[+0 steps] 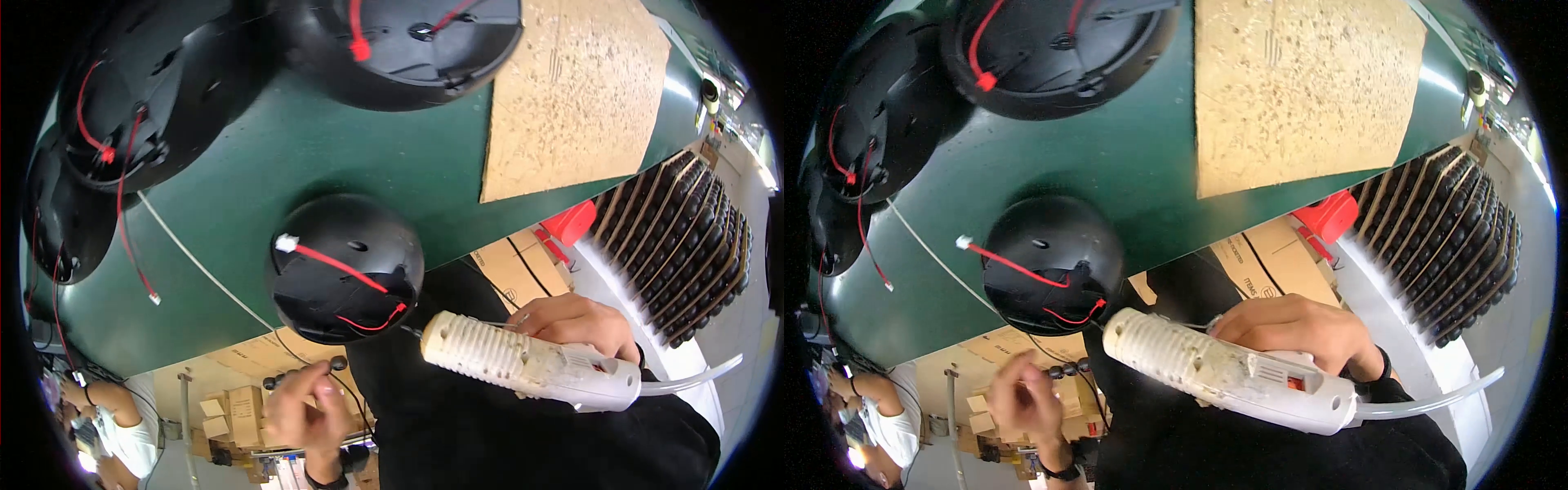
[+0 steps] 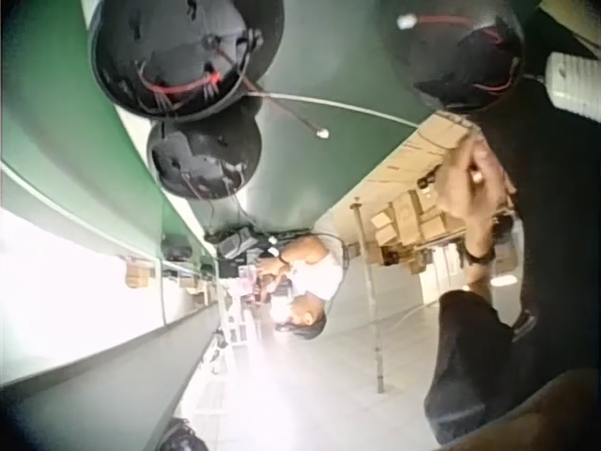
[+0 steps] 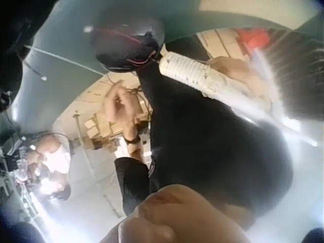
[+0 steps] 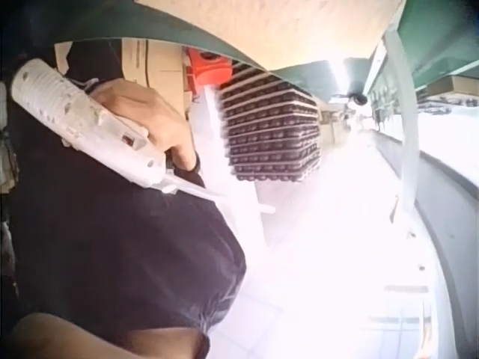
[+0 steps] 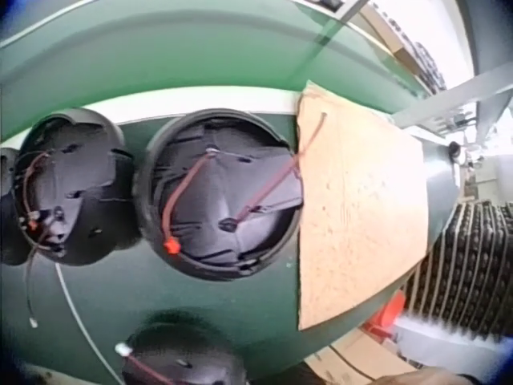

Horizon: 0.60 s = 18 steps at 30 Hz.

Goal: Use a glue gun to apply adhesive and manage wires inside plastic product shells.

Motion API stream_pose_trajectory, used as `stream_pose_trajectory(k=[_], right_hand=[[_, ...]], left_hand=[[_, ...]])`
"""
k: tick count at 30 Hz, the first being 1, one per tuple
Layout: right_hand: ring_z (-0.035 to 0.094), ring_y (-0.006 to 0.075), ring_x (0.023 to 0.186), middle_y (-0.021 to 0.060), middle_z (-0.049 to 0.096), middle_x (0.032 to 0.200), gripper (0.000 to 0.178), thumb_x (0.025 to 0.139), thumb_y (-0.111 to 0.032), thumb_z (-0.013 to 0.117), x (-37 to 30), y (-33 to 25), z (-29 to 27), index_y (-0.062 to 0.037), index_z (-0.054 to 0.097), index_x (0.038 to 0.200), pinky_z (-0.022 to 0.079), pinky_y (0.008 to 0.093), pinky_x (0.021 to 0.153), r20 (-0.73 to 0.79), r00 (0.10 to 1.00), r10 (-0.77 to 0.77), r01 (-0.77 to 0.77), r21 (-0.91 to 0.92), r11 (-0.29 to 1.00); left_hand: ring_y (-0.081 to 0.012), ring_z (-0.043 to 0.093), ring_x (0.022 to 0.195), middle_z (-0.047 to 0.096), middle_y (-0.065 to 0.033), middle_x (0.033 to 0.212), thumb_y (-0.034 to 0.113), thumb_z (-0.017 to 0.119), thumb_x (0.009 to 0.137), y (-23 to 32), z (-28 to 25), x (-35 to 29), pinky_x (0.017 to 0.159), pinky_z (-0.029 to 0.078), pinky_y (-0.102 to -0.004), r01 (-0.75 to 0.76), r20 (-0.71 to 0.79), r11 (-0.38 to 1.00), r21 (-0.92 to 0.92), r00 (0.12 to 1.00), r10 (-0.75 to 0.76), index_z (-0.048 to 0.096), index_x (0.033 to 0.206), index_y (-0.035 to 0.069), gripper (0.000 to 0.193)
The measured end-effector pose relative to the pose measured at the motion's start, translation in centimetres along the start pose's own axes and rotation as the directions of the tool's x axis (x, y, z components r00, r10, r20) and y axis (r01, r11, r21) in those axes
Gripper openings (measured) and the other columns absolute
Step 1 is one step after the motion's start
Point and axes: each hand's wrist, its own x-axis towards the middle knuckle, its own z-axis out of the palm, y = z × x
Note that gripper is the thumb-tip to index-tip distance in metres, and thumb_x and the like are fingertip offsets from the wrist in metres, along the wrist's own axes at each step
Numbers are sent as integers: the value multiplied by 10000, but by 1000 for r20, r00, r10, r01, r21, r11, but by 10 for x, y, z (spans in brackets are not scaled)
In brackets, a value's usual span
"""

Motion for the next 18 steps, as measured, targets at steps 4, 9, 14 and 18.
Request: stream_pose_trajectory(k=[4, 9, 14, 18], right_hand=[[648, 402, 994, 218, 637, 1057, 386, 823, -234, 707, 0, 4, 16, 68, 605, 1041, 541, 473, 843, -100, 994, 44, -60, -169, 984], [639, 362, 910, 151, 625, 981, 361, 735, -209, 738, 21, 0, 42, 15, 616, 990, 550, 410, 751, -251, 968, 10, -114, -402, 908], [642, 349, 899, 140, 622, 947, 362, 741, -198, 740, 28, 0, 54, 15, 629, 1012, 552, 401, 735, -284, 959, 12, -142, -442, 886], [652, 305, 859, 129, 620, 908, 286, 780, -185, 743, 32, -4, 60, 6, 638, 964, 552, 366, 681, -335, 942, 4, -194, -535, 822]], left_hand=[[-64, 461, 468, 594, 8, 576, 180, 715, 855, 31, 3, 78, 455, 320, -232, 0, -9, 1000, 11, 1000, 0, 706, 1071, -62, 324], [-18, 409, 539, 542, 30, 607, 84, 740, 853, 66, 14, 145, 515, 288, -198, 108, 303, 958, -267, 953, -23, 706, 1063, -48, 250], [14, 406, 556, 712, -67, 881, 61, 715, 903, 70, 32, 167, 513, 285, -169, 282, 369, 906, -317, 916, -156, 685, 860, -28, 103], [16, 399, 538, 697, -39, 823, 106, 712, 919, 69, 30, 168, 494, 269, -174, 273, 380, 933, -233, 909, -171, 691, 875, -26, 141]])
